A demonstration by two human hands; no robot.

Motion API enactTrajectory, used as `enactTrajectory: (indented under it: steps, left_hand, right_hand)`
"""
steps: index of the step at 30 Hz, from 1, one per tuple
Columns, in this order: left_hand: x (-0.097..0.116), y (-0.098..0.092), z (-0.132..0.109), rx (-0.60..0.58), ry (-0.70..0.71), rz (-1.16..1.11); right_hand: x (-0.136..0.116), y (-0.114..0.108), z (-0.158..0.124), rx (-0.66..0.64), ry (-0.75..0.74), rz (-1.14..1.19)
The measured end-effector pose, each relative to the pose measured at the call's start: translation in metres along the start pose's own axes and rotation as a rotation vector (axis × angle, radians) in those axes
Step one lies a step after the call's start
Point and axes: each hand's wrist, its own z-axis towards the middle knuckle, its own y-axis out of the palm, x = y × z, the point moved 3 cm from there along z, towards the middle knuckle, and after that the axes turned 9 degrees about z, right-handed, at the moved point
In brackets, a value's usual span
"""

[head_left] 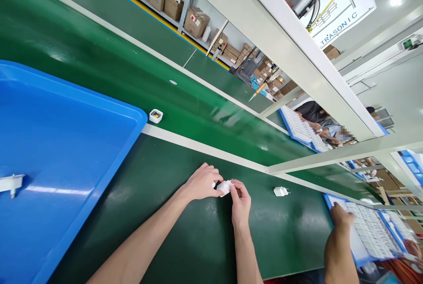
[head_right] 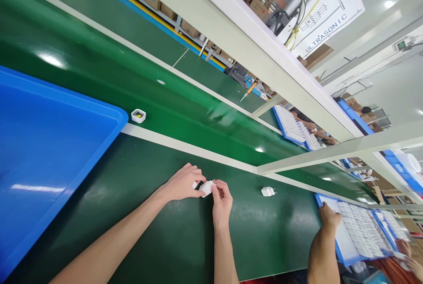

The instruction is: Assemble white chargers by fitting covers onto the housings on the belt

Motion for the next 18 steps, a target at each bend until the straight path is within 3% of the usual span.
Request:
enactTrajectory:
  steps: [10,18]
  left_hand:
    - [0.003,-0.002,0.0,-0.032,0.013,-0.003]
    - [0.001,-0.001,0.001,-0.023,0.008,-0.009]
  right_hand:
    - [0.005,-0.006,-0.005,-0.051,-0.032,-0.019]
    - [-0.013,-0.002,0.006,-0.237,-0.005,-0.075]
